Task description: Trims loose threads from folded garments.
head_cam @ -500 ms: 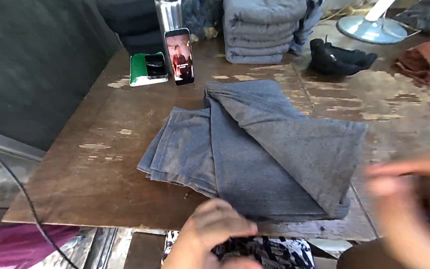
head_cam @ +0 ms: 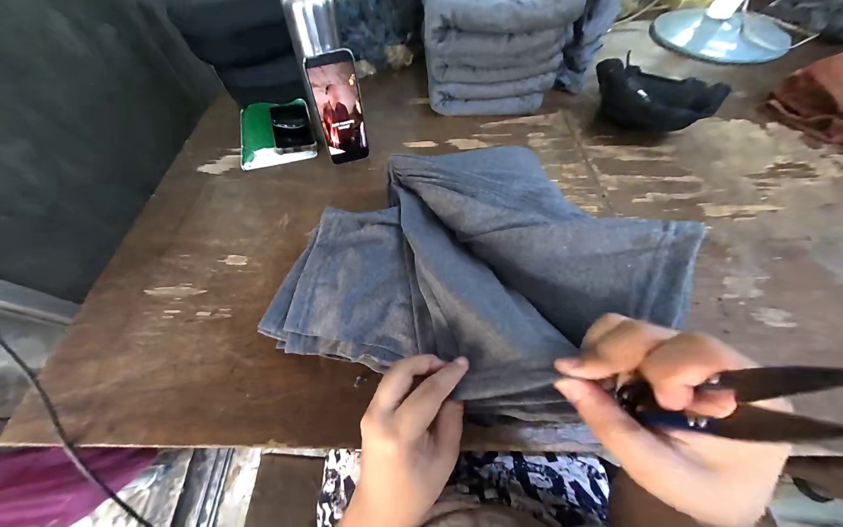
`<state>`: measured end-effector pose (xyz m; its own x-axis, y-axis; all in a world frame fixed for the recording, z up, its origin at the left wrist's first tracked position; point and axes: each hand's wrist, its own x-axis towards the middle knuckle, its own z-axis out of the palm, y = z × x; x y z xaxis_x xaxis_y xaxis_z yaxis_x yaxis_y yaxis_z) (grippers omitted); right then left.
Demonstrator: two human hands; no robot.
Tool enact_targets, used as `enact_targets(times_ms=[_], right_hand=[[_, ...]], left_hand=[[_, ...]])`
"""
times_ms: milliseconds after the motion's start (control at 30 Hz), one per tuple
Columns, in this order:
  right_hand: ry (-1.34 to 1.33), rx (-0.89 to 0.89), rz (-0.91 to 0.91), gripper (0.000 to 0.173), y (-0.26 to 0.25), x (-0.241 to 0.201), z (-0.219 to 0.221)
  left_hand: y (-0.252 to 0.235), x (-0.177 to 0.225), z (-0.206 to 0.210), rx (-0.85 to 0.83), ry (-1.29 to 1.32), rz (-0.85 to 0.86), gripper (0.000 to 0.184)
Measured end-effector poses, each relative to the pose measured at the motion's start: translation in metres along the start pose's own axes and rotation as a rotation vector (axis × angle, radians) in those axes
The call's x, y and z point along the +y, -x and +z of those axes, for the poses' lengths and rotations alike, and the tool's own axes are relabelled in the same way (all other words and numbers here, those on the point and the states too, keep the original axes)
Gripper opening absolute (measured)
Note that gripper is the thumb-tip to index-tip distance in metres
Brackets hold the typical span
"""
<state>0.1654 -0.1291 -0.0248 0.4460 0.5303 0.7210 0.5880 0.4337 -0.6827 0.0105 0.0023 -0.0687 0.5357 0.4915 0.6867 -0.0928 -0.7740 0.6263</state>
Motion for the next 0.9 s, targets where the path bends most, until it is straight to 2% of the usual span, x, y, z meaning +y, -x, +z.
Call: enact_targets(times_ms=[100,200,267,333,467,567,733,900], right_hand=[[0.340,0.061,-0.008,0.014,-0.004,0.013,0.008],[0.615,-0.115,0.077,0.014,0.002,0.024,0.016],[0.533,-0.172,0.103,0.017,0.009,0.022,0.013],[0.400,-0.170,0.119,0.020,0.015,0.021,0.008],[0.273,-0.175,0.133,0.028,0.017,0.021,0.005],[0.237,-0.189,0.134,0.031,0.017,0.020,0.005],[0.309,-0.293,0.122,0.049,0.023,0.012,0.003],[0.489,-0.305,0.079,0.041,0.034,0.006,0.002]], left_hand=[[-0.006,0.007,0.014,-0.027,0.311,-0.125,0.025],[-0.009,0.011,0.015,0.000,0.936,-0.433,0.043],[-0.010,0.012,0.013,0.057,1.225,-0.571,0.047],[-0.007,0.011,0.013,0.083,1.337,-0.578,0.049],[0.000,0.007,0.015,0.060,1.284,-0.425,0.052],[0.001,0.007,0.019,0.086,1.169,-0.399,0.050],[0.003,0.008,0.020,0.117,1.017,-0.369,0.027],[0.003,0.010,0.021,0.189,0.984,-0.349,0.009]])
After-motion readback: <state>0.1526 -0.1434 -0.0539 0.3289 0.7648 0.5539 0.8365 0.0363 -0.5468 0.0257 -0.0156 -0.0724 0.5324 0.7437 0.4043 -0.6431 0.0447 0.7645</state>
